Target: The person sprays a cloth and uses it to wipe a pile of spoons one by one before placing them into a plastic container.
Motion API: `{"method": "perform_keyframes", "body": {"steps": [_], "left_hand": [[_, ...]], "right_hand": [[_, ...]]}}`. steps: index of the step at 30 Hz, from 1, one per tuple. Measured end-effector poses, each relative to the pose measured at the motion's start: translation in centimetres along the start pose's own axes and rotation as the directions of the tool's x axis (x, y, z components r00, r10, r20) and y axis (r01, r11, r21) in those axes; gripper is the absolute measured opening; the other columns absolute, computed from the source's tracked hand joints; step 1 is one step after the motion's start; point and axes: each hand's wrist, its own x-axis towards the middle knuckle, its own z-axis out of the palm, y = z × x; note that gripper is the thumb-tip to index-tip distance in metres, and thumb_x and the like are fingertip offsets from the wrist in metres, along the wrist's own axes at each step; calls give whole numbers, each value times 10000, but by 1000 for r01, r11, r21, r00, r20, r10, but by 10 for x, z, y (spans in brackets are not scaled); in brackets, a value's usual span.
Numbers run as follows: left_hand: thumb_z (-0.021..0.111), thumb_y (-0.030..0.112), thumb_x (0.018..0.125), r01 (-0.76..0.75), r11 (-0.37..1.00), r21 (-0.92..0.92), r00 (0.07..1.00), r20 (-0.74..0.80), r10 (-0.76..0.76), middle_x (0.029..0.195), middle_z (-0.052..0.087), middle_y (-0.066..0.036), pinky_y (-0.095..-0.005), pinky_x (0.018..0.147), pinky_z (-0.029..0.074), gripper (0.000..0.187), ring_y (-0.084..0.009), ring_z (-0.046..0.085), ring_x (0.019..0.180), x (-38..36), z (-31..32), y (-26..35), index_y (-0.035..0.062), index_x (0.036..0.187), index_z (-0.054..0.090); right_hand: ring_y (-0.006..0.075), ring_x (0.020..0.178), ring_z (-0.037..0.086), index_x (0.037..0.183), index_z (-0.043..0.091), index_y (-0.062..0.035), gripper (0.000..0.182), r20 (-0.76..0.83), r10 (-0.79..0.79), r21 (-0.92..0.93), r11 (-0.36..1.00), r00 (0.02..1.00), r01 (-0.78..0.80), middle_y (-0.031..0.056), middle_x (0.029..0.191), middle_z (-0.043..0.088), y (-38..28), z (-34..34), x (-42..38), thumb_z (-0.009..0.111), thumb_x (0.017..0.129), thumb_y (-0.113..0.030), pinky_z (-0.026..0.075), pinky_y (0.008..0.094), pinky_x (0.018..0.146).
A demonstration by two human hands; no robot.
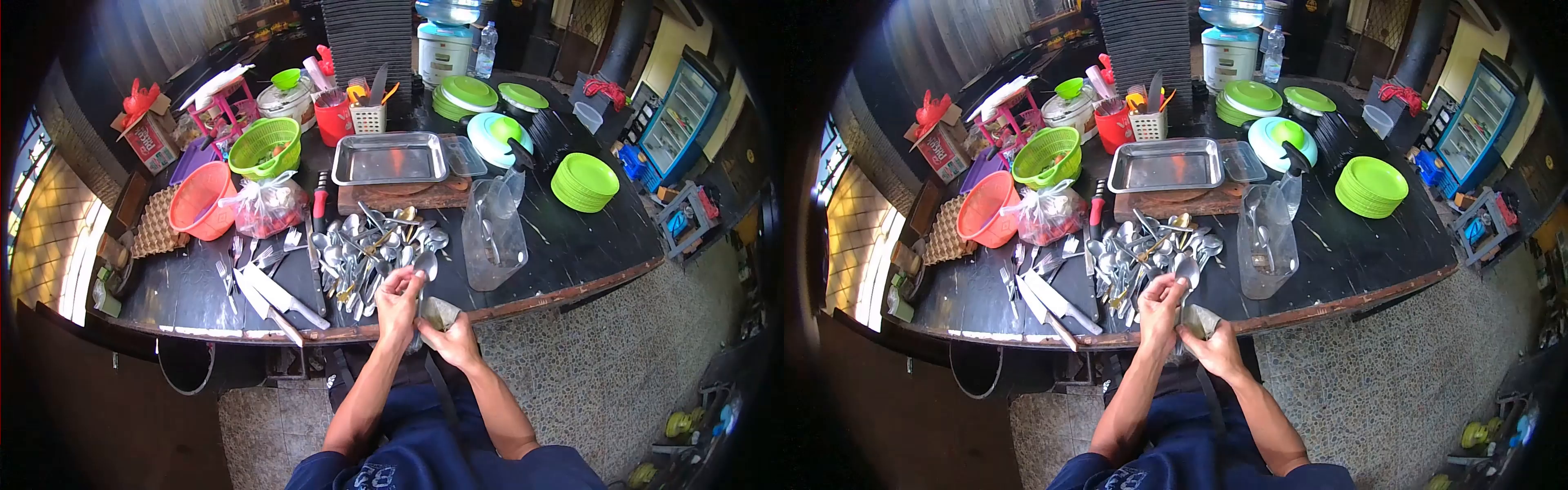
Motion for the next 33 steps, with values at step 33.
{"method": "perform_keyframes", "body": {"steps": [33], "left_hand": [[645, -39, 731, -902, 217, 374, 381, 925, -12, 794, 722, -125, -430, 720, 557, 255, -340, 706, 806, 89, 143, 21, 81, 932, 747]], "right_hand": [[131, 881, 694, 1162, 707, -2, 365, 40, 50, -131, 990, 998, -44, 98, 973, 765, 10, -25, -44, 809, 869, -194, 557, 324, 812]]}}
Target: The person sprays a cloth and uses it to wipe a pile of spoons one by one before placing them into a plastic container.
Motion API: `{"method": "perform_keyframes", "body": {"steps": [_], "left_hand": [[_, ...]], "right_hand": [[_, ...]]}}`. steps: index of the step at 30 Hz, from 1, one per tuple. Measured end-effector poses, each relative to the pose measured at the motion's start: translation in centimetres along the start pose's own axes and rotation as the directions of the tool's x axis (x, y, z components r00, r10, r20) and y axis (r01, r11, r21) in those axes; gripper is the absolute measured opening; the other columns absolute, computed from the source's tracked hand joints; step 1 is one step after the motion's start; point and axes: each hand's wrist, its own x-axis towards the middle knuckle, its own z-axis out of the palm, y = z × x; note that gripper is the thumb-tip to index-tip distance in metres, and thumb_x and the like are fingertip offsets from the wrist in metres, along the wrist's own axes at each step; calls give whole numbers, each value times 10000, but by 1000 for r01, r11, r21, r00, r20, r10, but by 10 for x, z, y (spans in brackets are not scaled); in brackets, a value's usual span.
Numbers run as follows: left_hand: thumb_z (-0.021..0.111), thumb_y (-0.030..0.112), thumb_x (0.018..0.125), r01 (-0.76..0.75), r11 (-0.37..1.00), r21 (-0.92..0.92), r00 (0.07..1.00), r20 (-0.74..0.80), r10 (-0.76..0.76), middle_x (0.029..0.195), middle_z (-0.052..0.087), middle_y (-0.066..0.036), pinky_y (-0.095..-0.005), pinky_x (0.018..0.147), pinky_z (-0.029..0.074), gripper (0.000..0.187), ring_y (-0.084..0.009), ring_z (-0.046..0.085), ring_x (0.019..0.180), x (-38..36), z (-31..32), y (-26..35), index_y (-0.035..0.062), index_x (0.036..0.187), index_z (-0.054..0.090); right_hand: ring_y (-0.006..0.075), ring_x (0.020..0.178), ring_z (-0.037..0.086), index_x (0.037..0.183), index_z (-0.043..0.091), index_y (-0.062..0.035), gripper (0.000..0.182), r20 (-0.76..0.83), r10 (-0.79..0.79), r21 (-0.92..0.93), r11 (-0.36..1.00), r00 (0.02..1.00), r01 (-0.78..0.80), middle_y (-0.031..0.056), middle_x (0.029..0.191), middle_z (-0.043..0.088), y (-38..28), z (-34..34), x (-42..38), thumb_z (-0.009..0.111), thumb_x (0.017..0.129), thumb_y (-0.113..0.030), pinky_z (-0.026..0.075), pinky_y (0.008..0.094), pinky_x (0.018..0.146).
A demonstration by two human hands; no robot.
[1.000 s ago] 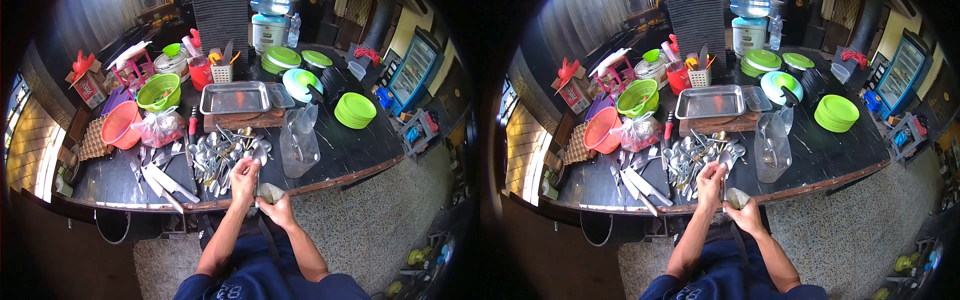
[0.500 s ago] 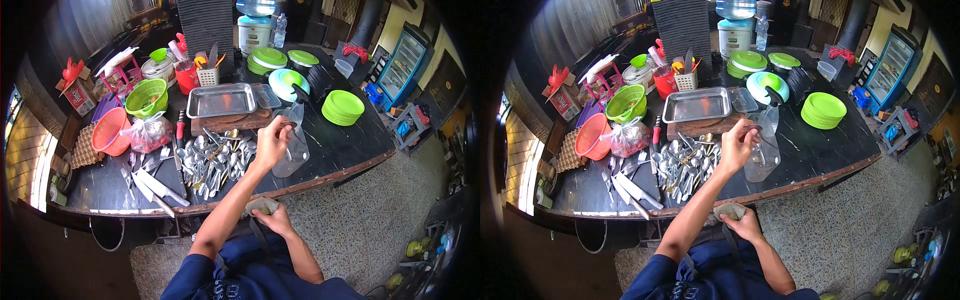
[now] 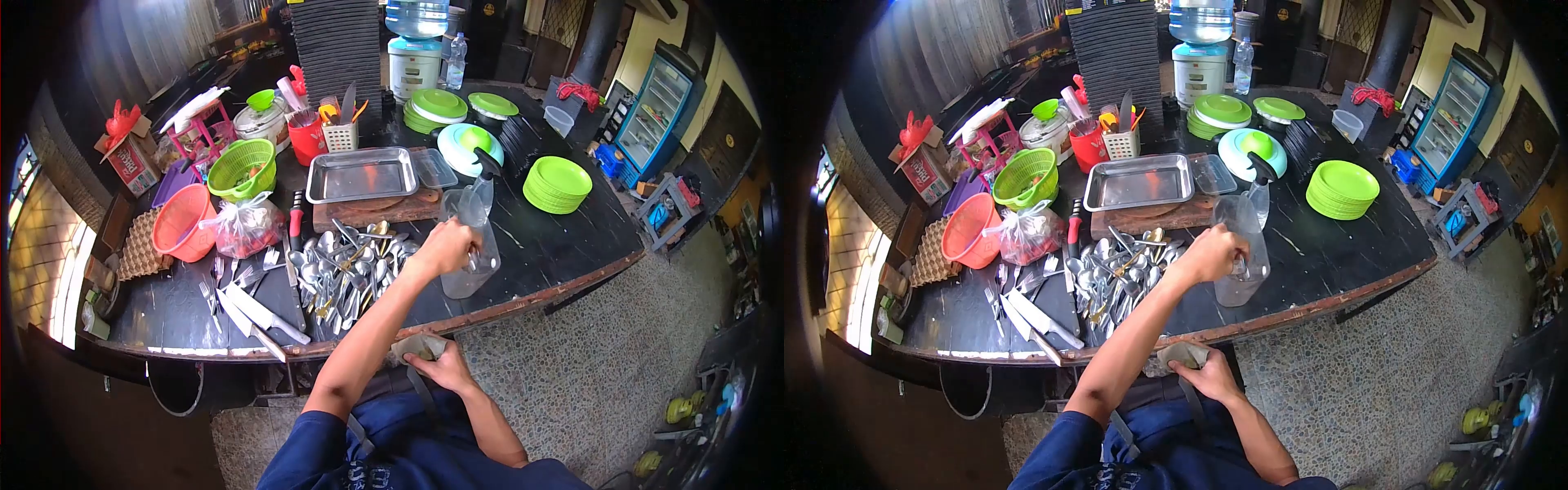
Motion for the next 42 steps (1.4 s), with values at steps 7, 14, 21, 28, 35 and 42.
{"method": "perform_keyframes", "body": {"steps": [7, 14, 21, 28, 35, 42], "left_hand": [[688, 53, 769, 53, 985, 164, 982, 169, -81, 871, 753, -45, -595, 872, 400, 243, -275, 707, 910, 0, 18, -3, 171, 956, 789], [693, 98, 847, 183, 975, 127, 937, 279, -212, 987, 767, -33, -643, 861, 374, 248, -277, 699, 1024, 7, 10, 3, 197, 1055, 785], [677, 117, 871, 180, 970, 162, 930, 292, -222, 1054, 754, -79, -766, 993, 289, 354, -332, 663, 1136, 5, 20, 3, 197, 1212, 729], [677, 114, 848, 220, 964, 151, 922, 289, -256, 1024, 757, -88, -750, 983, 308, 403, -329, 665, 1134, 10, 10, 23, 145, 1250, 677], [692, 136, 856, 163, 986, -38, 986, -28, -164, 1017, 756, -110, -596, 917, 399, 315, -347, 682, 1058, -12, -9, 10, 154, 1171, 688], [668, 17, 835, 389, 899, -204, 751, -496, -437, 984, 746, -173, -427, 841, 560, 223, -355, 719, 943, -94, -46, -75, 33, 1056, 698]], "right_hand": [[137, 862, 676, 1154, 719, -20, 367, 17, -6, 21, 1000, 1000, 6, 86, 967, 758, 12, 4, 0, 817, 865, -224, 550, 328, 820], [150, 927, 682, 1187, 709, -19, 409, 33, 33, -29, 999, 999, -32, 110, 1028, 757, 3, 4, 0, 822, 860, -238, 544, 331, 865], [168, 979, 695, 1212, 701, -17, 442, 52, 29, -57, 998, 998, -26, 125, 1073, 758, 3, 5, 1, 827, 856, -246, 542, 343, 900], [167, 970, 699, 1199, 706, -21, 439, 47, 38, -14, 999, 998, -37, 125, 1063, 759, 7, 7, 1, 832, 854, -261, 544, 343, 897], [170, 929, 714, 1185, 701, -6, 419, 67, 119, 13, 993, 991, -120, 113, 1021, 770, -1, 6, 0, 827, 858, -235, 558, 339, 858], [164, 933, 723, 1160, 715, -7, 367, 30, 48, 47, 998, 998, -49, 110, 1021, 776, 20, 8, 0, 807, 868, -209, 560, 331, 847]]}}
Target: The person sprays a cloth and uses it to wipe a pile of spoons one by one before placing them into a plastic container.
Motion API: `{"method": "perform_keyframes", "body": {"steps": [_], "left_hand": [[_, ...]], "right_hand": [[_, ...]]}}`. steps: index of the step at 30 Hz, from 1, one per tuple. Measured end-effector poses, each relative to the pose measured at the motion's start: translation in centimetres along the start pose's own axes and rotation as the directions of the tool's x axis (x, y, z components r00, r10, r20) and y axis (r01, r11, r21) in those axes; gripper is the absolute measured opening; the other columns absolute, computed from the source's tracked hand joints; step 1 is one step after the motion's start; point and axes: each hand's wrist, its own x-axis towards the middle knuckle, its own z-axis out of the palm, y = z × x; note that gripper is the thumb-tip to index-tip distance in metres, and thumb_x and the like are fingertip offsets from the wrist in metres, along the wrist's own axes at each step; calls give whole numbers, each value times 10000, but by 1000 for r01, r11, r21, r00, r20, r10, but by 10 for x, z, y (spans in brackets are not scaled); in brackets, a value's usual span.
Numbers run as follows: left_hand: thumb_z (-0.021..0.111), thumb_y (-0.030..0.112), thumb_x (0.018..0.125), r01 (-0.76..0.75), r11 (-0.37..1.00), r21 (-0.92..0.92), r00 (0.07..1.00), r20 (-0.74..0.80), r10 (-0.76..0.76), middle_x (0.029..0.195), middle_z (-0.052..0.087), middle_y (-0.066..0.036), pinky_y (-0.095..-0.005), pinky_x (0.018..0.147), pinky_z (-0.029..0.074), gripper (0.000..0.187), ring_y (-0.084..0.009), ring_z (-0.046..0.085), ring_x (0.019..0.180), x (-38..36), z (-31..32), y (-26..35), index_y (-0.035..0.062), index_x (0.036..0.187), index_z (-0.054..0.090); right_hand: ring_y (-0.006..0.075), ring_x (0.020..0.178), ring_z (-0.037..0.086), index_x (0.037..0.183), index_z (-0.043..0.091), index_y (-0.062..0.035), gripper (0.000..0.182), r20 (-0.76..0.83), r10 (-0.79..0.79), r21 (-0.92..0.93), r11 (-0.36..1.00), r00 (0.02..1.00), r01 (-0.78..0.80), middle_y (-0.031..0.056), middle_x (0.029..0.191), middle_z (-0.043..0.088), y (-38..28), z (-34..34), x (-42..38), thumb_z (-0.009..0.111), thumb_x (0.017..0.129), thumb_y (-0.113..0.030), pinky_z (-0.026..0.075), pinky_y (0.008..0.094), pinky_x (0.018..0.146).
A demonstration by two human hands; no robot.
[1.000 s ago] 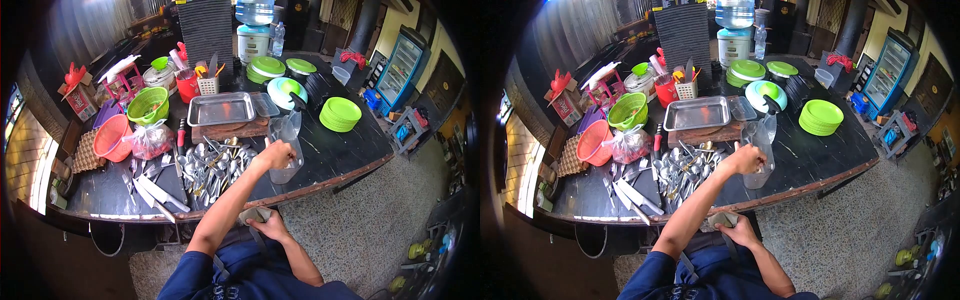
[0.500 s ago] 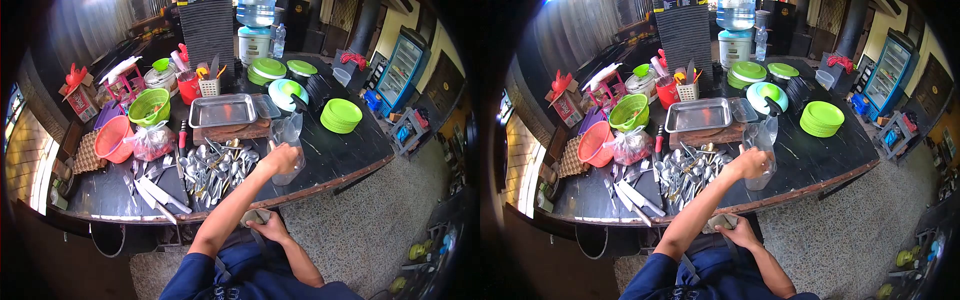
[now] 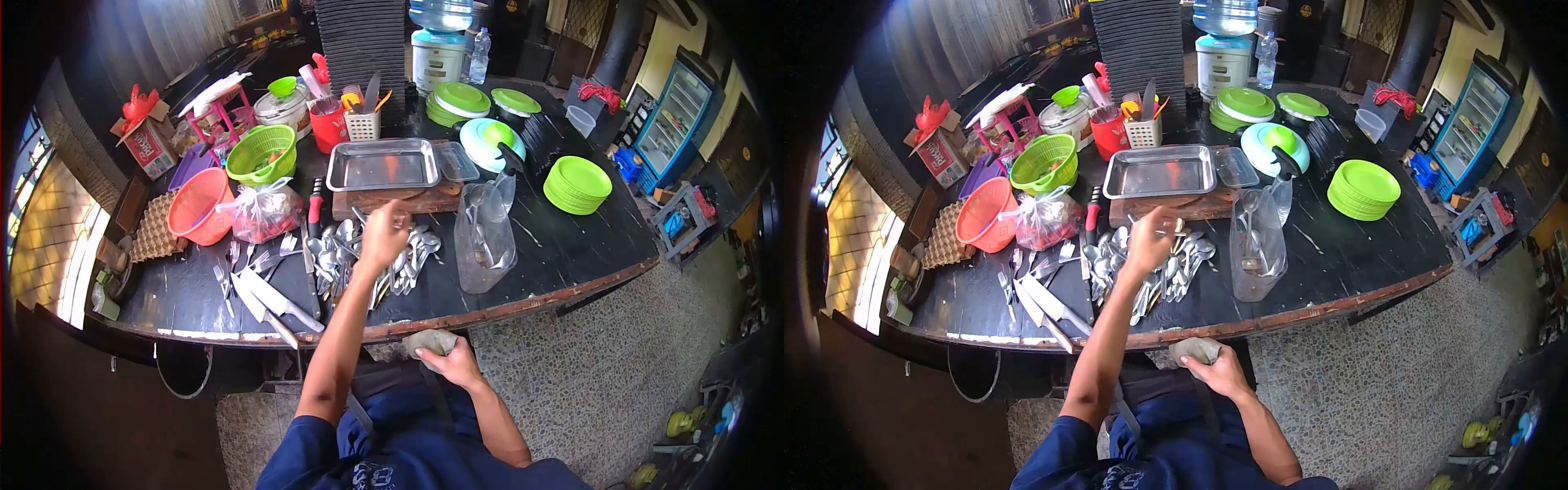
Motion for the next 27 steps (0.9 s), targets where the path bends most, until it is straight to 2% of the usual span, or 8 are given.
{"method": "perform_keyframes", "body": {"steps": [4, 5, 9, 11, 14, 19, 23, 27], "left_hand": [[677, 13, 721, 175, 843, 508, 971, -229, -64, 1018, 692, -153, -485, 823, 519, 425, -391, 641, 934, -23, -39, -91, 92, 1139, 687], [667, -10, 702, 193, 818, 541, 979, -160, -125, 1004, 668, -143, -476, 820, 501, 455, -391, 613, 931, -27, -53, -97, 138, 1130, 705], [699, -15, 712, -62, 843, 534, 994, 109, 5, 1114, 657, -89, -455, 915, 491, 414, -358, 573, 1066, -48, -80, -95, 202, 1054, 783], [774, 21, 720, -234, 827, 512, 950, 299, 84, 1266, 628, -74, -439, 1082, 426, 358, -341, 510, 1196, -58, -81, -85, 210, 1023, 810], [832, 75, 698, -210, 823, 528, 938, 346, 17, 1320, 605, -50, -475, 1134, 387, 373, -349, 457, 1256, -65, -77, -89, 246, 1029, 814], [761, 172, 787, -290, 772, 566, 915, 399, 51, 1312, 604, -38, -462, 1069, 398, 218, -312, 475, 1236, -59, -72, -96, 223, 994, 807], [710, 125, 821, -401, 737, 545, 895, 404, 188, 1245, 614, -38, -451, 988, 415, 159, -307, 489, 1222, -61, -65, -98, 195, 943, 784], [723, 132, 818, -397, 735, 550, 880, 455, 135, 1284, 620, -44, -454, 1050, 405, 202, -306, 485, 1236, -58, -65, -96, 207, 993, 792]], "right_hand": [[152, 906, 712, 1144, 719, -8, 365, 15, -19, -20, 1000, 1000, 20, 97, 996, 773, -3, 5, 3, 808, 866, -227, 555, 328, 833], [143, 888, 706, 1129, 721, -9, 356, 17, -37, -25, 999, 999, 37, 88, 975, 770, -2, 7, 4, 808, 866, -231, 554, 323, 821], [126, 856, 688, 1092, 723, -12, 328, 43, -2, -12, 1000, 999, 3, 68, 933, 761, -4, 10, 5, 810, 867, -235, 549, 314, 802], [117, 844, 678, 1069, 722, -14, 315, 55, 32, 8, 999, 998, -32, 57, 922, 755, -7, 12, 4, 812, 867, -239, 546, 308, 792], [119, 853, 678, 1082, 722, -15, 326, 45, 5, 16, 1000, 999, -6, 63, 938, 756, -2, 14, 5, 813, 866, -242, 546, 309, 795], [121, 867, 681, 1099, 719, -12, 332, 37, -14, -15, 1000, 999, 14, 73, 953, 757, -3, 13, 6, 805, 872, -239, 545, 310, 802], [122, 874, 682, 1110, 721, -14, 331, 39, -2, -12, 1000, 999, 3, 75, 965, 759, -5, 12, 7, 797, 878, -238, 546, 311, 808], [127, 876, 686, 1119, 726, -20, 332, 66, 29, -20, 999, 997, -28, 75, 972, 761, -7, 12, 7, 794, 880, -241, 548, 315, 813]]}}
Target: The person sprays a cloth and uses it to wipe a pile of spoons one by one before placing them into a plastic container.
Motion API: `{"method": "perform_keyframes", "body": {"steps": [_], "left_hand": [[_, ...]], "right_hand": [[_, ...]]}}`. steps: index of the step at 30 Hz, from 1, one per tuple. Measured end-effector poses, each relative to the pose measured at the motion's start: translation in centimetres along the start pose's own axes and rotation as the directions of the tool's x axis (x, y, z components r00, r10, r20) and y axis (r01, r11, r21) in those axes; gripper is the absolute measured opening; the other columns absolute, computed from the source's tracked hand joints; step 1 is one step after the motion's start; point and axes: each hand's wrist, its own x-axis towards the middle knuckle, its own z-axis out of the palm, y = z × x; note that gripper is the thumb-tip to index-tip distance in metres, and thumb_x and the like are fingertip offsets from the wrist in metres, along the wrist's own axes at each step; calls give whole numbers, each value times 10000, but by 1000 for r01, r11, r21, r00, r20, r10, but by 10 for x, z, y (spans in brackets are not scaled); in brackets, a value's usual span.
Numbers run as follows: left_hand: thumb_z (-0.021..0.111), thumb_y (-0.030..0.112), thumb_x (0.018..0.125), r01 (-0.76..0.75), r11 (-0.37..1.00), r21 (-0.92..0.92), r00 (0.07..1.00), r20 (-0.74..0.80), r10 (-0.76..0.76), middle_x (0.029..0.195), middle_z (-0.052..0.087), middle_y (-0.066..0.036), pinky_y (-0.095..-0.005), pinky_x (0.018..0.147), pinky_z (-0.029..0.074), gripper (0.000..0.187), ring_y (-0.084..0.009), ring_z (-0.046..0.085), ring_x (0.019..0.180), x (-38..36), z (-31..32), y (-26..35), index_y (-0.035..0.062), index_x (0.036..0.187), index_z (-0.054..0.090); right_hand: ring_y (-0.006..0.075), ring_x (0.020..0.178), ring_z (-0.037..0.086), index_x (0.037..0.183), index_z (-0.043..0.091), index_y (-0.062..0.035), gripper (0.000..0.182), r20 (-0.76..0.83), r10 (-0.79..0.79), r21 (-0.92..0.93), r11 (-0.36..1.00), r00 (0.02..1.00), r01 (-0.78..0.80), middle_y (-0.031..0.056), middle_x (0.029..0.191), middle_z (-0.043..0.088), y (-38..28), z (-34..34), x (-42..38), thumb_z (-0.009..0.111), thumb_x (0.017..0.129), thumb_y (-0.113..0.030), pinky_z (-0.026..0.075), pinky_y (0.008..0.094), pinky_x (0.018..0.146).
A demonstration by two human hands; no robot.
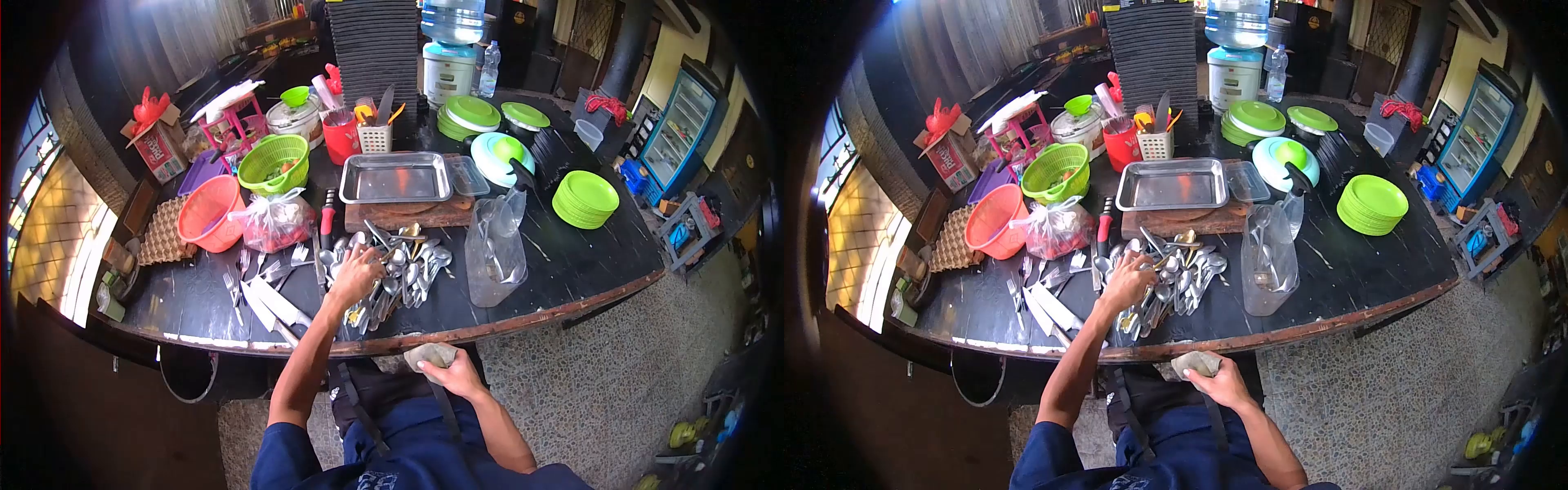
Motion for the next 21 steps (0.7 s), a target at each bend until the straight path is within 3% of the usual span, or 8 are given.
{"method": "perform_keyframes", "body": {"steps": [3, 7, 11, 12, 17, 19, 20, 21], "left_hand": [[714, 97, 810, 42, 998, -39, 998, -49, -44, 1169, 645, -41, -441, 1023, 412, 136, -297, 507, 1202, -1, 1, 7, 164, 915, 768], [719, 72, 791, 89, 995, -39, 996, 2, -89, 1198, 626, -41, -436, 1021, 408, 117, -300, 488, 1231, -2, 2, 13, 140, 882, 747], [796, 160, 773, 24, 980, -200, 1000, -9, -27, 1245, 606, -58, -487, 1056, 385, 132, -320, 435, 1289, -5, -1, 10, 136, 895, 753], [841, 210, 748, 42, 980, -196, 999, 33, -36, 1248, 601, -64, -517, 1067, 374, 199, -330, 421, 1293, -4, -2, 10, 138, 912, 755], [858, 164, 705, 118, 973, -198, 991, 77, -105, 1222, 612, -66, -536, 1035, 359, 238, -341, 439, 1272, -4, 2, 8, 145, 913, 744], [854, 155, 708, 158, 972, -174, 975, 184, -126, 1226, 610, -51, -552, 997, 358, 215, -341, 448, 1245, 0, -14, 10, 140, 878, 724], [832, 146, 734, 118, 983, -144, 987, 129, -100, 1120, 650, -40, -539, 943, 366, 171, -322, 484, 1194, -1, -22, 11, 144, 851, 708], [832, 146, 734, 120, 982, -145, 986, 130, -101, 1120, 650, -40, -539, 943, 366, 171, -322, 484, 1194, 0, -25, 9, 144, 851, 708]], "right_hand": [[136, 883, 693, 1120, 730, -24, 336, -6, -9, -2, 1000, 1000, 9, 78, 981, 763, 8, -1, 1, 797, 878, -247, 550, 320, 820], [121, 880, 688, 1101, 731, -22, 316, -20, -23, 21, 1000, 1000, 23, 56, 976, 762, 15, -2, 1, 809, 875, -228, 548, 306, 818], [102, 872, 677, 1080, 732, -19, 289, -34, -19, 30, 999, 999, 20, 32, 963, 759, 14, -3, 1, 817, 875, -203, 544, 290, 809], [102, 872, 677, 1080, 732, -19, 289, -35, -22, 32, 999, 999, 23, 32, 963, 759, 12, -2, 1, 817, 875, -203, 544, 290, 809], [100, 870, 675, 1085, 730, -13, 299, -39, -30, 21, 999, 999, 31, 29, 960, 758, 14, 1, 0, 817, 876, -209, 544, 291, 812], [99, 869, 674, 1088, 730, -14, 299, -41, -43, 21, 999, 998, 44, 30, 963, 758, 10, -1, -2, 817, 876, -208, 544, 290, 811], [98, 869, 673, 1090, 730, -15, 300, -40, -55, 22, 998, 998, 55, 32, 965, 758, 8, -2, -2, 817, 877, -207, 544, 290, 810], [98, 869, 673, 1090, 730, -15, 300, -39, -53, 21, 998, 998, 54, 32, 965, 758, 10, -3, -2, 817, 877, -207, 544, 290, 810]]}}
